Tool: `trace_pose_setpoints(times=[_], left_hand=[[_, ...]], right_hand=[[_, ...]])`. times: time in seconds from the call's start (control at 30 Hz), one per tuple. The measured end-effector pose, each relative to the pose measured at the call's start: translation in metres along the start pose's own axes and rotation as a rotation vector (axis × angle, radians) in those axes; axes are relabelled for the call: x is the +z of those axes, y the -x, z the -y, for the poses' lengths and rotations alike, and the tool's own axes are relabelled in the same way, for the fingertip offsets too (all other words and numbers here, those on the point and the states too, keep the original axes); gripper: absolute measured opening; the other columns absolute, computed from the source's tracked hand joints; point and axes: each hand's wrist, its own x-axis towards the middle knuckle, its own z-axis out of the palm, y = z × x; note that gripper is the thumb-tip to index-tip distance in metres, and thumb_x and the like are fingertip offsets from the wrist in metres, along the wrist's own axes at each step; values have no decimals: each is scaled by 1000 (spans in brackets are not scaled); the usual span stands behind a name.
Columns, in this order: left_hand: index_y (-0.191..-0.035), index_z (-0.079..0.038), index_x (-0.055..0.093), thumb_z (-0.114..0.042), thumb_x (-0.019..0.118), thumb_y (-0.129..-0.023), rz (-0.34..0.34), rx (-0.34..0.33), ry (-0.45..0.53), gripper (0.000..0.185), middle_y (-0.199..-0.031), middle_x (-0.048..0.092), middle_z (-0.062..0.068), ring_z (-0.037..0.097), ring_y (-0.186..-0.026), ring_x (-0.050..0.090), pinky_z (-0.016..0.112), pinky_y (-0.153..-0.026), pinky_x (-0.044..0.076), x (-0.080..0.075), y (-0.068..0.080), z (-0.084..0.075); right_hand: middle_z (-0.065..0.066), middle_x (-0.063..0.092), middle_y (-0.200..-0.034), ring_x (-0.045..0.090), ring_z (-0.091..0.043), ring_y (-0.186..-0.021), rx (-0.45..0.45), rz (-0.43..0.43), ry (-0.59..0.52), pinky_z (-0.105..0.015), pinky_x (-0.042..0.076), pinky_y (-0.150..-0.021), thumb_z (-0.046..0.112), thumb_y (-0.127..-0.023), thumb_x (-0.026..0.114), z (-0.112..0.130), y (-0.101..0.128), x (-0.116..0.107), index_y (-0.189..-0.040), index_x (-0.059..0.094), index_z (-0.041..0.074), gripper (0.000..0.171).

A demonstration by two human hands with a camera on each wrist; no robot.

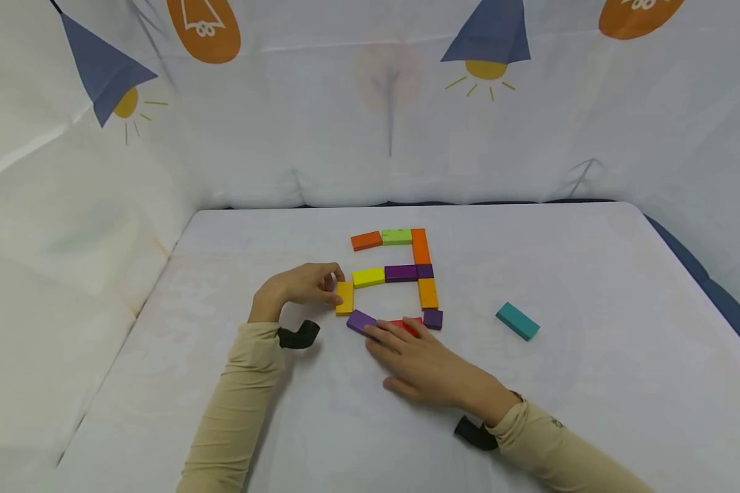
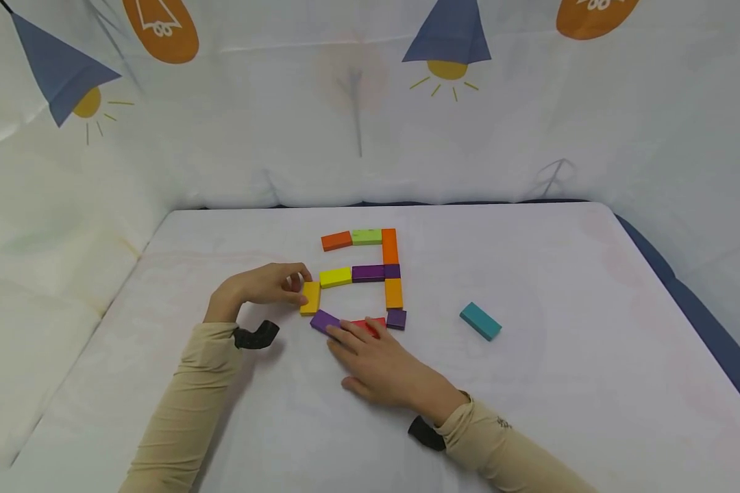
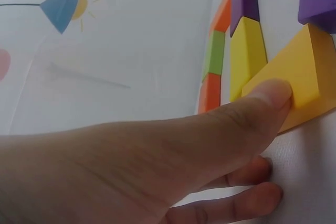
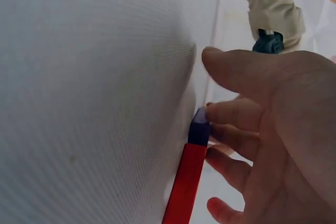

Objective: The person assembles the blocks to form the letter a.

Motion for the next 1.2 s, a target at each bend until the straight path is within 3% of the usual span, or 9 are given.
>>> trace_pose_setpoints(times=[0.27,0.4,0.5,0.6,0.67,0.77,0.87,1.0,1.2], left_hand=[[-114,-18,48,-36,61,-81,-4,-7,-1,40,-100,56,4,19,-89,50,32,-79,41,0,-2,-1],[-115,-18,48,-37,61,-81,-13,8,12,41,-98,56,4,18,-87,50,30,-77,41,0,-2,0],[-117,-16,46,-35,61,-82,-52,61,31,43,-92,55,4,17,-81,50,28,-70,41,-1,-1,-2],[-118,-15,47,-32,61,-82,-103,146,33,42,-84,52,3,16,-73,48,26,-63,39,-3,1,-8],[-115,-17,50,-31,62,-81,-113,207,24,39,-78,48,2,15,-69,45,26,-60,37,-3,2,-13],[-109,-20,58,-29,65,-80,-73,285,22,32,-68,43,0,13,-63,42,25,-58,34,0,2,-20],[-104,-23,63,-26,67,-77,1,311,29,28,-63,42,-2,11,-59,42,23,-56,34,6,0,-24],[-100,-24,64,-23,69,-76,75,300,15,24,-65,47,-4,9,-62,44,22,-58,36,12,-4,-25],[-93,-24,65,-23,69,-76,110,275,3,18,-67,47,-4,9,-65,44,21,-59,34,13,-7,-22]], right_hand=[[0,17,-149,15,-20,-137,21,28,-21,-56,16,-105,44,-86,50,-2,0,-5,-137,33,20,59],[1,30,-143,27,-18,-132,28,-40,-87,-50,22,-105,40,-85,53,-13,2,-12,-133,40,22,53],[4,51,-115,48,-12,-102,102,-129,-88,-34,40,-90,35,-82,60,-26,5,-19,-123,50,22,44],[7,52,-88,45,-6,-74,208,-156,-57,-22,41,-68,29,-79,65,-34,7,-23,-112,57,19,36],[7,51,-81,42,-6,-67,245,-146,-46,-20,40,-62,27,-78,66,-37,7,-22,-109,59,18,33],[7,52,-81,43,-6,-67,260,-137,-57,-20,41,-63,26,-78,66,-39,5,-19,-108,60,17,32],[7,53,-79,43,-6,-65,255,-151,-57,-20,41,-62,25,-79,65,-40,3,-15,-107,61,17,29],[8,54,-79,43,-5,-64,254,-180,-45,-19,41,-62,24,-80,64,-42,1,-11,-106,61,17,27],[7,55,-82,46,-5,-67,257,-192,-57,-20,44,-64,23,-80,65,-43,0,-8,-107,60,17,28]])
